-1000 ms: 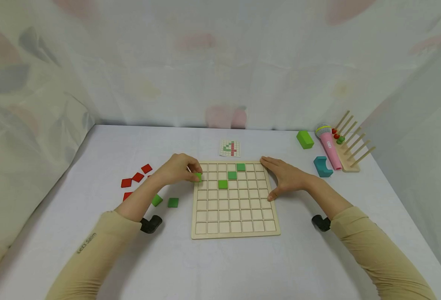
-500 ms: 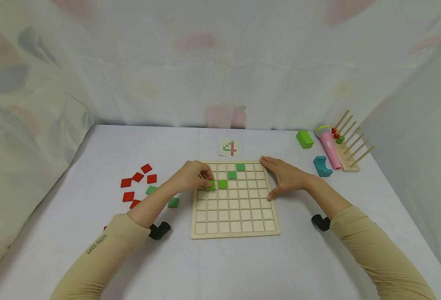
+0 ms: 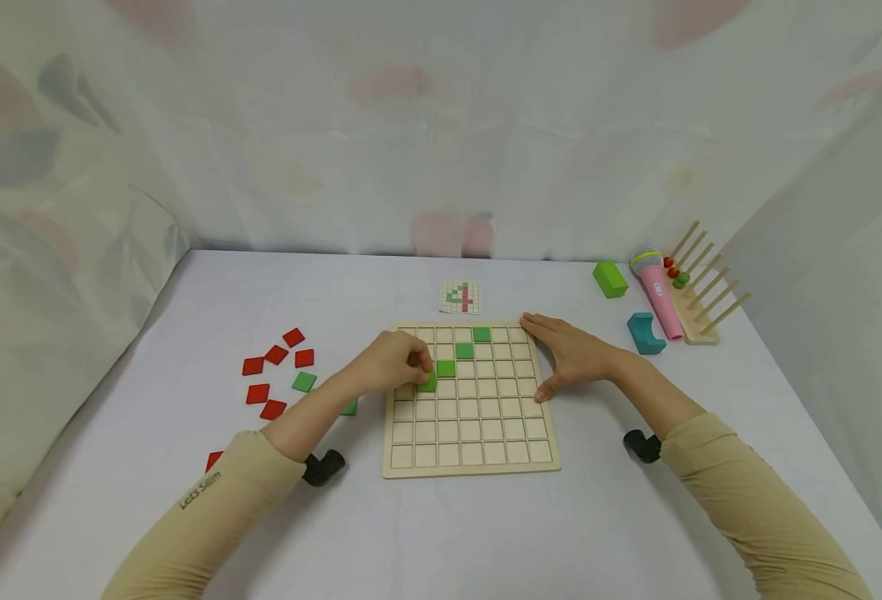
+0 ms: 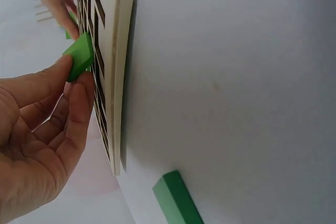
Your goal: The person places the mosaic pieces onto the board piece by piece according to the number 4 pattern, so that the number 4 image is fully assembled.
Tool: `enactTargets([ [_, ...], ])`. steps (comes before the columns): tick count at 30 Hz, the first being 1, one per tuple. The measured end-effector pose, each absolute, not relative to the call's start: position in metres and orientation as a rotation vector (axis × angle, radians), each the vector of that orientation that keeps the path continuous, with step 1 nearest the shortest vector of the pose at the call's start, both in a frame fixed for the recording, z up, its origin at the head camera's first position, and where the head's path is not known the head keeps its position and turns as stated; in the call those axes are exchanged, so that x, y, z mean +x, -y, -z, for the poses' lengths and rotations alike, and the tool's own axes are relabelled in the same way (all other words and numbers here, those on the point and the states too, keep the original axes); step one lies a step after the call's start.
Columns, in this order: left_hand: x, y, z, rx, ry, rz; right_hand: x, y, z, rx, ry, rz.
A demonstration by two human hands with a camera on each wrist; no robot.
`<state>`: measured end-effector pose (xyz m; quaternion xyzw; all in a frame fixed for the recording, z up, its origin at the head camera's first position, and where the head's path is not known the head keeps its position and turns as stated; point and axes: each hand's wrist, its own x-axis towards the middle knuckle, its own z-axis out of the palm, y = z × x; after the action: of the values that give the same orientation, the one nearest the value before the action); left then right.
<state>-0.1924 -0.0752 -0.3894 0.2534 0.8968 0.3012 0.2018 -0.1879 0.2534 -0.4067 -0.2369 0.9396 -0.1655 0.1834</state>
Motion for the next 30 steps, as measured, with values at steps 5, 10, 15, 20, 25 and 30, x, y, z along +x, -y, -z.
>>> enactTargets([
  [5,-0.1912,0.0762,0.3899,0.713,-2.504,-0.849,-0.1880,-0.2535,0.4067,-0.661,-2.649,0.457],
  [10,-0.1894,0.0763,0.3902,0.726,-2.520,-0.828,-0.1877,-0.2539,0.4061,-0.672,-2.654,0.461],
  [15,-0.1863,0.0744,0.3884,0.721,-2.542,-0.793,-0.1875,-0.2537,0.4055,-0.670,-2.656,0.453],
  [20,-0.1847,0.0734,0.3882,0.714,-2.555,-0.780,-0.1877,-0.2540,0.4061,-0.658,-2.651,0.462],
  [25,-0.1839,0.0733,0.3880,0.711,-2.565,-0.778,-0.1869,-0.2538,0.4057,-0.654,-2.649,0.468],
  [30,-0.1849,0.0732,0.3883,0.708,-2.563,-0.777,-0.1868,-0.2538,0.4061,-0.644,-2.641,0.478],
])
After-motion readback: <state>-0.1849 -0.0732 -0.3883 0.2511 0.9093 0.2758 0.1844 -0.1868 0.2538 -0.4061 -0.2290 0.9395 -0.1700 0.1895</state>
